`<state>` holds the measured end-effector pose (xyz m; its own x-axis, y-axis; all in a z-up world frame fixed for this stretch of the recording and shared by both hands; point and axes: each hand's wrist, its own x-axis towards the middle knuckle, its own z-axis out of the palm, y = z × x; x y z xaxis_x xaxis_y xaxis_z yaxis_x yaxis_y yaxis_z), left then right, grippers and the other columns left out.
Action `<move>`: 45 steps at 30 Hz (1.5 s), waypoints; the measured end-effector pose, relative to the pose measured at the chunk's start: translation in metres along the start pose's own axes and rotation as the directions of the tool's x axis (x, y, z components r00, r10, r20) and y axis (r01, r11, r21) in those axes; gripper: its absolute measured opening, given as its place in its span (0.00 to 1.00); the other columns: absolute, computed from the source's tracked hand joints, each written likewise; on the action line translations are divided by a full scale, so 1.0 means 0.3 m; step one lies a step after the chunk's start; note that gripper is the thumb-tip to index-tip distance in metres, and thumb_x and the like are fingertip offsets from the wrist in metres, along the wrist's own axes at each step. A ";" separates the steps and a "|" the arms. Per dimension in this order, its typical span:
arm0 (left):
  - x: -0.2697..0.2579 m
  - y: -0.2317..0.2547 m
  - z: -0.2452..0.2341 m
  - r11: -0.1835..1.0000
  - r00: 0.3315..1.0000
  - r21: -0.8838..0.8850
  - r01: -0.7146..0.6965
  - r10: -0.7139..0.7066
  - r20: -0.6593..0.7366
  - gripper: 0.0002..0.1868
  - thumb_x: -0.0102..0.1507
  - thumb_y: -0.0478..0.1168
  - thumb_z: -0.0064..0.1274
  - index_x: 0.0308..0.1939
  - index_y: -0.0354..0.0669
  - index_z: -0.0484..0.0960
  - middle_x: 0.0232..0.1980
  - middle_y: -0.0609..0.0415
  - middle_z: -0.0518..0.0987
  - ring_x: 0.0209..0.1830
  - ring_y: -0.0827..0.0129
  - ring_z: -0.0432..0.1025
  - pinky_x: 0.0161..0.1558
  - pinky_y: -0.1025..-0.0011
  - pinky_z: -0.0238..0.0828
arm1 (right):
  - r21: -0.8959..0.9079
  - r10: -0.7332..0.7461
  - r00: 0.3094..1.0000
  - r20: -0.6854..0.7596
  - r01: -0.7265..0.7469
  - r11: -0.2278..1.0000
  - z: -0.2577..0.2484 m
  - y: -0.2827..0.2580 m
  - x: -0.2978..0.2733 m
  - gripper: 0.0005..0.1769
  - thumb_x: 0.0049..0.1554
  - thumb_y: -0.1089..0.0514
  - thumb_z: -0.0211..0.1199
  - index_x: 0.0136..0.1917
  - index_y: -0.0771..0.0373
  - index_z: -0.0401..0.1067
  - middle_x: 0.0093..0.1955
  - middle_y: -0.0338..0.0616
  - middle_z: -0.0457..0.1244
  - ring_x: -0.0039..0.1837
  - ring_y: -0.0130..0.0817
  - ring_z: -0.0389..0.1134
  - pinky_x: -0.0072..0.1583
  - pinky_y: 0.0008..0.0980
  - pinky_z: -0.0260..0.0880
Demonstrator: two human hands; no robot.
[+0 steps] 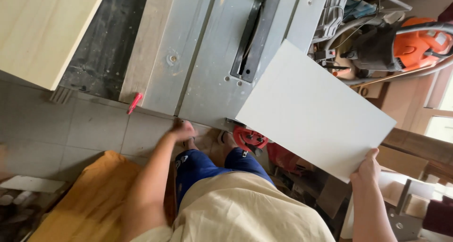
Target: Aligning and preparing a board for cutting on a table saw using a miter gauge for precision
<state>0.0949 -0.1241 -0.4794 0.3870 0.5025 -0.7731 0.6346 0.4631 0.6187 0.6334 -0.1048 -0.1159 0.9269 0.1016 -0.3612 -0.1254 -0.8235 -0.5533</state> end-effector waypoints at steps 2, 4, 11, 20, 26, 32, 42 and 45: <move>-0.154 0.089 0.149 0.999 0.999 0.013 0.036 -0.036 0.036 0.12 0.58 0.53 0.60 0.29 0.53 0.78 0.31 0.60 0.76 0.31 0.69 0.70 0.35 0.66 0.66 | 0.003 -0.038 0.998 0.045 0.038 0.999 0.056 0.012 0.121 0.35 0.65 0.25 0.52 0.70 0.50 0.70 0.69 0.27 0.67 0.66 0.29 0.70 0.68 0.34 0.74; -0.328 0.227 0.262 0.996 0.994 0.010 0.085 -0.086 0.068 0.16 0.59 0.56 0.64 0.44 0.57 0.84 0.45 0.60 0.85 0.40 0.70 0.77 0.43 0.67 0.73 | -0.006 -0.078 0.992 0.102 0.079 0.997 0.116 0.015 0.195 0.35 0.65 0.25 0.52 0.69 0.53 0.72 0.67 0.29 0.69 0.64 0.30 0.70 0.66 0.34 0.74; -0.509 0.679 0.509 0.895 0.611 0.153 -0.418 0.402 -0.681 0.31 0.56 0.44 0.72 0.60 0.49 0.75 0.46 0.57 0.80 0.35 0.66 0.76 0.38 0.65 0.76 | 0.195 -0.262 0.883 0.390 0.199 0.960 0.334 0.016 0.319 0.28 0.68 0.29 0.53 0.53 0.54 0.74 0.46 0.34 0.70 0.45 0.26 0.74 0.48 0.29 0.80; -0.382 0.762 0.670 0.947 0.393 0.076 -0.313 0.202 -0.897 0.17 0.68 0.44 0.60 0.60 0.50 0.80 0.44 0.52 0.79 0.37 0.57 0.82 0.36 0.67 0.83 | 0.293 -0.394 0.775 0.495 0.278 0.915 0.461 0.105 0.422 0.26 0.71 0.33 0.54 0.49 0.57 0.73 0.37 0.39 0.70 0.36 0.28 0.76 0.38 0.29 0.82; -0.408 0.768 0.677 0.928 0.316 0.131 -0.348 0.247 -0.916 0.14 0.69 0.45 0.58 0.57 0.48 0.81 0.42 0.53 0.77 0.38 0.54 0.81 0.38 0.67 0.84 | 0.319 -0.494 0.745 0.449 0.383 0.867 0.543 0.220 0.576 0.28 0.73 0.32 0.53 0.47 0.56 0.72 0.36 0.38 0.69 0.36 0.26 0.74 0.37 0.27 0.80; -0.373 0.697 0.726 0.917 0.285 0.151 -0.369 0.266 -0.921 0.14 0.68 0.46 0.59 0.56 0.49 0.81 0.43 0.54 0.76 0.41 0.55 0.81 0.40 0.67 0.84 | 0.307 -0.582 0.730 0.358 0.496 0.812 0.652 0.400 0.762 0.29 0.75 0.33 0.52 0.44 0.57 0.72 0.34 0.37 0.66 0.34 0.23 0.69 0.36 0.24 0.74; -0.443 0.714 0.710 0.868 0.276 0.181 -0.462 0.335 -0.901 0.11 0.71 0.45 0.55 0.54 0.45 0.80 0.50 0.50 0.78 0.45 0.49 0.81 0.42 0.62 0.83 | 0.234 -0.621 0.703 0.347 0.577 0.783 0.625 0.406 0.651 0.33 0.75 0.31 0.52 0.40 0.57 0.72 0.31 0.39 0.66 0.32 0.26 0.68 0.34 0.25 0.71; -0.435 0.699 0.713 0.868 0.269 0.206 -0.451 0.352 -0.897 0.12 0.70 0.46 0.56 0.53 0.45 0.80 0.51 0.50 0.80 0.47 0.50 0.81 0.43 0.62 0.83 | 0.188 -0.612 0.697 0.373 0.589 0.786 0.568 0.340 0.489 0.33 0.74 0.30 0.52 0.39 0.55 0.72 0.31 0.39 0.66 0.31 0.26 0.69 0.34 0.25 0.73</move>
<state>0.3205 -0.2487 -0.2788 -0.2722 0.9526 0.1355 0.5145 0.0251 0.8571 0.6962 -0.0788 -0.3533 0.5913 0.7831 -0.1926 0.3814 -0.4819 -0.7889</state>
